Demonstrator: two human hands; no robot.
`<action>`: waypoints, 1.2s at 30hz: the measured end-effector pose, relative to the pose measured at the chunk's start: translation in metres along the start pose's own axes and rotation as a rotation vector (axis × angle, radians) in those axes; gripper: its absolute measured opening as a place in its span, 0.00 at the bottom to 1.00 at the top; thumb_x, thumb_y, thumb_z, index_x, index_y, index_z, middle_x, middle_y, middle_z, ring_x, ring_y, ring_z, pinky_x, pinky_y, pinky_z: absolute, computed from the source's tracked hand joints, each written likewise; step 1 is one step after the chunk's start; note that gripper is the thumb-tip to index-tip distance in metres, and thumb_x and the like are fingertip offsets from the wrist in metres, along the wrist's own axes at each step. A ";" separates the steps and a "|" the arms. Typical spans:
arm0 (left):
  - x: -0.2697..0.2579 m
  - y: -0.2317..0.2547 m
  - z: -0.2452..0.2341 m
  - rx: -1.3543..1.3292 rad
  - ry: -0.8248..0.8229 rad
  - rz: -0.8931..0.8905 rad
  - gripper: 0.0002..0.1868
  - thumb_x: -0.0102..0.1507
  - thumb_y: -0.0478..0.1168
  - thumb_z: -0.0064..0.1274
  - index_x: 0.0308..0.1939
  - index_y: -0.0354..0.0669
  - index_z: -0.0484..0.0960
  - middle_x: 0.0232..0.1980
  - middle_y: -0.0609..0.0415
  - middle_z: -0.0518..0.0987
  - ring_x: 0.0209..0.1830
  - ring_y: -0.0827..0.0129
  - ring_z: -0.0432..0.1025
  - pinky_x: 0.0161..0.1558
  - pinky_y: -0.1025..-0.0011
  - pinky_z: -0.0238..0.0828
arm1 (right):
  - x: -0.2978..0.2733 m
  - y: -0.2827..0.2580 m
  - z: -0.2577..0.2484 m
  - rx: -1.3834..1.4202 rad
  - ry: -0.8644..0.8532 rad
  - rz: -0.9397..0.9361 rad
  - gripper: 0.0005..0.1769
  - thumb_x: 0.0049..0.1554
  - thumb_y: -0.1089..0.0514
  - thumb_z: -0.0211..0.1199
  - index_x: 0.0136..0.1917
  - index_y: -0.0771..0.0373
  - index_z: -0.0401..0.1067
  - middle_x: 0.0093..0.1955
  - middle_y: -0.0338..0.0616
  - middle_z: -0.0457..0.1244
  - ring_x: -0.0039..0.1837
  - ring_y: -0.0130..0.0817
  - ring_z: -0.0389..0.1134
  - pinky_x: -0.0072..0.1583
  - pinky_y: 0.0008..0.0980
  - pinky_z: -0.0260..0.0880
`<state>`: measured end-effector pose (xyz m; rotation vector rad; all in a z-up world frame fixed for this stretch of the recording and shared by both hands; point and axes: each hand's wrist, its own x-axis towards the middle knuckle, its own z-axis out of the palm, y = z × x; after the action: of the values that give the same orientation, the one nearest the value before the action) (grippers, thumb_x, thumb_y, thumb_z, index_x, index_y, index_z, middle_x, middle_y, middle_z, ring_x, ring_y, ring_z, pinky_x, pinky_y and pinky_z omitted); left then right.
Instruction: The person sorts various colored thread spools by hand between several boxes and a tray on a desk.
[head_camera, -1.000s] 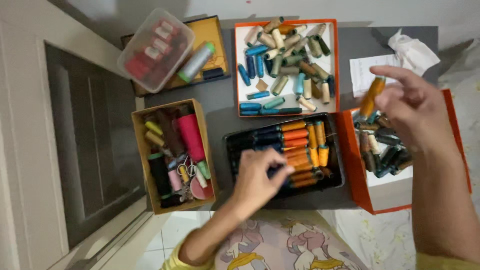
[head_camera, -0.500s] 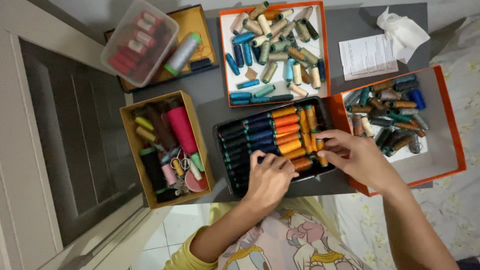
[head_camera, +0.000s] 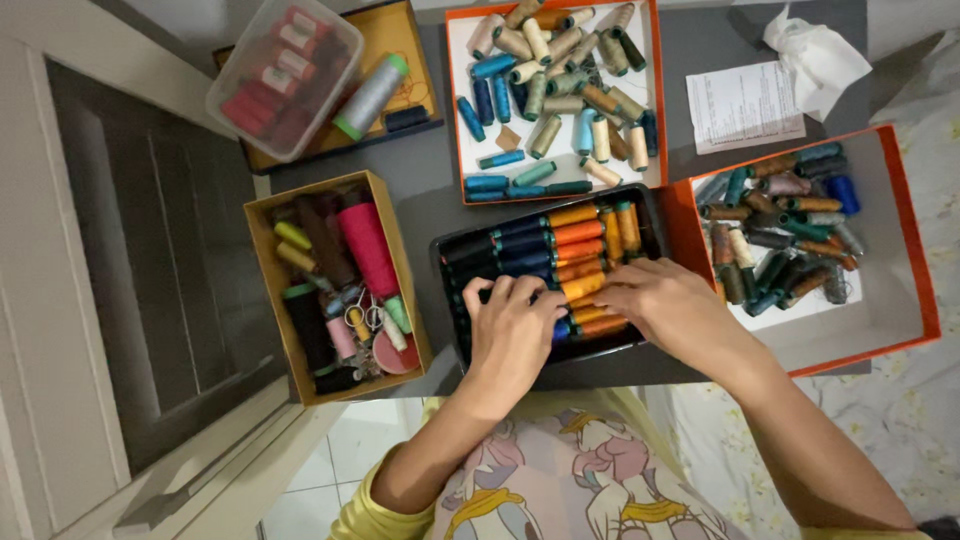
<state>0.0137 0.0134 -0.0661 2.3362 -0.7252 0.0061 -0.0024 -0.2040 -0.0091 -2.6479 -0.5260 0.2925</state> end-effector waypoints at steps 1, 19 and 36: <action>-0.001 -0.001 0.000 -0.010 -0.014 0.006 0.03 0.60 0.39 0.61 0.38 0.50 0.87 0.42 0.58 0.79 0.46 0.61 0.70 0.58 0.50 0.52 | 0.001 0.002 0.002 -0.030 -0.007 0.015 0.13 0.45 0.66 0.66 0.46 0.59 0.79 0.47 0.42 0.70 0.52 0.46 0.70 0.55 0.43 0.69; 0.058 -0.016 -0.029 -0.017 0.134 -0.001 0.09 0.63 0.44 0.62 0.46 0.51 0.85 0.51 0.59 0.78 0.55 0.60 0.71 0.63 0.52 0.53 | 0.092 0.173 0.002 0.084 0.408 0.400 0.11 0.59 0.56 0.68 0.55 0.59 0.81 0.49 0.52 0.70 0.46 0.46 0.73 0.49 0.42 0.73; 0.134 -0.042 -0.035 -0.041 0.160 0.071 0.11 0.63 0.44 0.62 0.49 0.51 0.86 0.55 0.57 0.79 0.57 0.58 0.72 0.62 0.53 0.59 | 0.153 0.187 0.043 -0.188 0.430 0.227 0.11 0.54 0.50 0.69 0.50 0.51 0.83 0.47 0.47 0.67 0.52 0.49 0.69 0.52 0.51 0.68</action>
<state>0.1545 -0.0062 -0.0385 2.2395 -0.7208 0.2059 0.1835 -0.2830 -0.1481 -2.8361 -0.1181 -0.2735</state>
